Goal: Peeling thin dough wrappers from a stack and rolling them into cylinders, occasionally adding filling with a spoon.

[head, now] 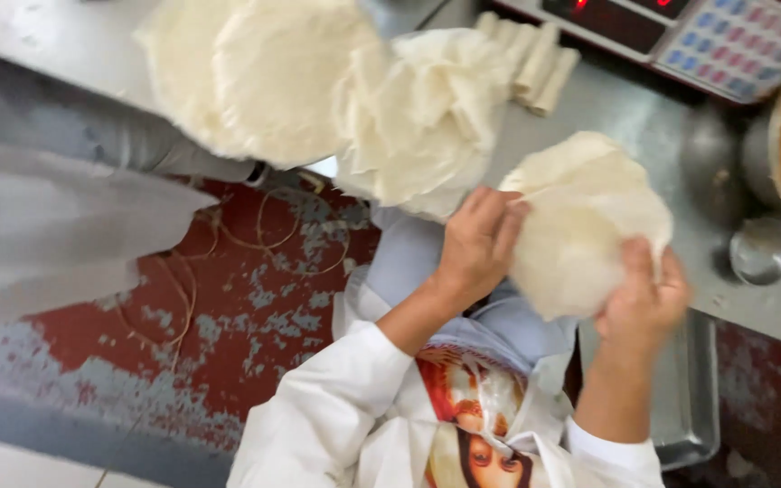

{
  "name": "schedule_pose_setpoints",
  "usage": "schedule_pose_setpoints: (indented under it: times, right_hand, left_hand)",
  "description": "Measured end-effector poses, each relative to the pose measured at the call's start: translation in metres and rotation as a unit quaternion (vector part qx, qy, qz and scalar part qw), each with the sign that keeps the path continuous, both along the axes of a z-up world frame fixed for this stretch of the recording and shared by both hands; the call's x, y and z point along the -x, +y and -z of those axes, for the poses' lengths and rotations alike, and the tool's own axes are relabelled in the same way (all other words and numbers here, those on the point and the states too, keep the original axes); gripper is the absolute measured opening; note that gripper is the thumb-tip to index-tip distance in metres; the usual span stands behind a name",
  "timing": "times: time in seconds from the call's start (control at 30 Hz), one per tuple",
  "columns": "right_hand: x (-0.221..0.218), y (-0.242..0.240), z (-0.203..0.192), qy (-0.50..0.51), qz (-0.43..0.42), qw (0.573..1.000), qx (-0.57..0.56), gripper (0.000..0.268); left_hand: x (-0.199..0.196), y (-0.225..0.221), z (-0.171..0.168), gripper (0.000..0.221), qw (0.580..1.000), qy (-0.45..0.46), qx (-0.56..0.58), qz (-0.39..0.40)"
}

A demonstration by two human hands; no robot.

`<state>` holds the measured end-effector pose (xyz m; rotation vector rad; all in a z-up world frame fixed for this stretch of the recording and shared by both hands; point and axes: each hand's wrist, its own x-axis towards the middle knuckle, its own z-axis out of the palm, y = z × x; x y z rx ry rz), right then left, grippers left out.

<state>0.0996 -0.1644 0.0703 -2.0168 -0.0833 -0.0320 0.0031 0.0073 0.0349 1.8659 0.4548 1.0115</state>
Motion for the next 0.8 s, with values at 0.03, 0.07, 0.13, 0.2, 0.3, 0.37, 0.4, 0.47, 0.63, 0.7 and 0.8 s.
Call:
schedule_pose_setpoints:
  times: [0.03,0.07,0.13,0.2,0.3,0.37,0.4,0.47,0.63,0.7,0.8]
  right_hand:
    - [0.004,0.006,0.004,0.055,0.023,0.995,-0.082,0.021]
    - [0.007,0.012,0.009,0.107,0.044,0.980,-0.164,0.014]
    - [0.021,0.023,-0.022,0.137,0.051,0.965,-0.216,0.015]
    - [0.020,0.022,-0.034,0.168,0.051,0.947,-0.271,0.015]
    - [0.014,0.004,-0.039,0.195,0.068,0.931,-0.302,0.024]
    - [0.014,0.004,-0.056,0.236,0.078,0.916,-0.314,0.029]
    - [0.009,-0.003,-0.050,0.234,0.081,0.916,-0.315,0.029]
    - [-0.001,-0.017,-0.036,0.235,0.058,0.916,-0.322,0.027]
    - [-0.012,-0.030,-0.050,0.241,0.067,0.911,-0.328,0.027]
    - [-0.016,-0.031,-0.061,0.247,0.070,0.909,-0.327,0.028]
    - [-0.017,-0.019,-0.089,0.230,0.066,0.920,-0.311,0.031]
  left_hand:
    - [-0.006,-0.006,0.009,0.016,0.984,-0.025,0.172,0.032]
    - [-0.011,-0.012,0.018,0.021,0.937,-0.043,0.339,0.065]
    - [-0.023,-0.020,0.048,0.022,0.889,-0.072,0.445,0.075]
    - [-0.032,-0.018,0.063,0.025,0.831,-0.097,0.542,0.080]
    - [-0.029,-0.009,0.074,0.026,0.809,-0.091,0.574,0.084]
    - [-0.032,-0.005,0.096,0.023,0.791,-0.078,0.602,0.074]
    - [-0.029,-0.002,0.086,0.023,0.791,-0.077,0.601,0.078]
    - [-0.023,0.005,0.067,0.023,0.793,-0.064,0.601,0.081]
    - [-0.011,0.031,0.099,0.023,0.799,-0.045,0.595,0.071]
    - [-0.003,0.046,0.095,0.024,0.799,-0.037,0.596,0.065]
    - [0.014,0.063,0.047,0.025,0.816,-0.023,0.573,0.073]
